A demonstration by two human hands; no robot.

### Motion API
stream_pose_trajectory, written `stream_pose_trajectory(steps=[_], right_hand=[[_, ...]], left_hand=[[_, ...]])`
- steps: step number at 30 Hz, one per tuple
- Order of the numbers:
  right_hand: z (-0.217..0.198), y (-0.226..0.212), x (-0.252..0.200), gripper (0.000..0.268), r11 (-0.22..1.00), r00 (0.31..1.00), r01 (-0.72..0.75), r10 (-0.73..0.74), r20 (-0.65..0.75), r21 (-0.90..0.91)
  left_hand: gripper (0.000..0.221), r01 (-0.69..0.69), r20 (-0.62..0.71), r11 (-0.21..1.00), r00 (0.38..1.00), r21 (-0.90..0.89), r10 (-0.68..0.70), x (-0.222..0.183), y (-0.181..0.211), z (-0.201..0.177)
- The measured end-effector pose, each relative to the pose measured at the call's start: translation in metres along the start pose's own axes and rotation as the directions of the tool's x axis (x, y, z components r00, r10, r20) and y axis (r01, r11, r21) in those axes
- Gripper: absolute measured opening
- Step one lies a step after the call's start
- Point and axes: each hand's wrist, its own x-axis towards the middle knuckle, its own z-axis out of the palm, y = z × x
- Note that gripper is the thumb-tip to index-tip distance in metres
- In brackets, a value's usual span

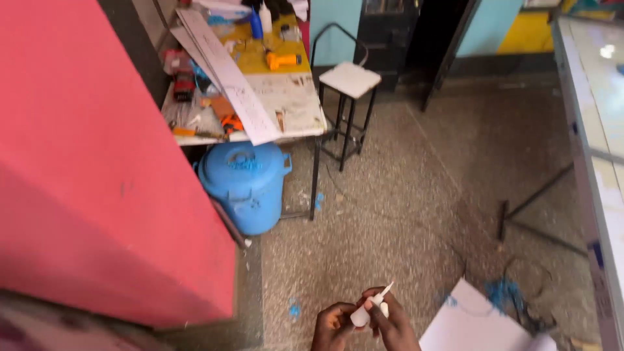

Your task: Gathering and organizing various small tools and materials into a bucket from a production table.

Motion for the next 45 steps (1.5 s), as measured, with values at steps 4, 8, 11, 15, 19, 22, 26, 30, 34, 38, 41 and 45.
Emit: stream_pose_trajectory(steps=[4, 8, 11, 15, 19, 22, 26, 30, 34, 38, 41, 45], right_hand=[[-0.009, -0.029, 0.078, 0.036, 0.981, 0.982, 0.185, -0.182, 0.054, -0.057], [-0.027, -0.061, 0.169, 0.046, 0.976, 0.987, 0.156, -0.161, -0.018, -0.149], [-0.035, -0.069, 0.223, 0.038, 0.954, 0.981, 0.173, -0.188, -0.042, -0.244], [-0.052, -0.099, 0.312, 0.031, 0.948, 0.990, 0.131, -0.142, -0.018, -0.291], [-0.059, -0.111, 0.399, 0.048, 0.911, 0.948, 0.304, -0.260, 0.185, -0.279], [-0.044, -0.136, 0.426, 0.043, 0.915, 0.979, 0.083, 0.000, 0.206, -0.396], [-0.015, -0.136, 0.480, 0.034, 0.934, 0.914, 0.195, -0.063, 0.400, -0.299], [0.030, -0.162, 0.517, 0.040, 0.941, 0.852, 0.143, 0.041, 0.522, -0.306], [0.092, -0.152, 0.580, 0.034, 0.914, 0.826, 0.182, 0.058, 0.561, -0.363], [0.170, -0.175, 0.623, 0.039, 0.958, 0.748, 0.093, 0.112, 0.654, -0.271], [0.227, -0.172, 0.669, 0.051, 0.970, 0.763, -0.003, 0.160, 0.626, -0.245], [0.261, -0.167, 0.704, 0.065, 0.965, 0.792, -0.118, 0.234, 0.564, -0.236]], left_hand=[[0.019, -0.323, 0.106, 0.946, 0.942, 0.027, 0.319, 0.089, 0.009, 0.006], [0.019, -0.305, 0.059, 0.952, 0.950, -0.021, 0.305, 0.186, 0.038, 0.024], [0.016, -0.194, 0.048, 0.981, 0.980, 0.000, 0.193, 0.218, 0.070, 0.041], [0.010, -0.260, 0.011, 0.965, 0.965, -0.018, 0.260, 0.297, 0.091, 0.071], [0.009, -0.357, -0.096, 0.934, 0.930, -0.023, 0.354, 0.363, 0.107, 0.082], [0.005, -0.308, -0.215, 0.951, 0.928, 0.025, 0.306, 0.386, 0.116, 0.076], [0.019, -0.453, -0.377, 0.876, 0.792, 0.164, 0.480, 0.413, 0.137, 0.039], [0.033, -0.208, -0.670, 0.896, 0.603, 0.393, 0.434, 0.433, 0.182, -0.027], [0.045, -0.176, -0.633, 0.706, 0.335, 0.685, 0.698, 0.471, 0.220, -0.152], [0.053, -0.014, -0.662, 0.764, 0.489, 0.645, 0.568, 0.500, 0.267, -0.222], [0.070, 0.091, -0.703, 0.841, 0.601, 0.534, 0.381, 0.532, 0.279, -0.254], [0.074, -0.060, -0.705, 0.940, 0.646, 0.335, 0.293, 0.589, 0.244, -0.289]])
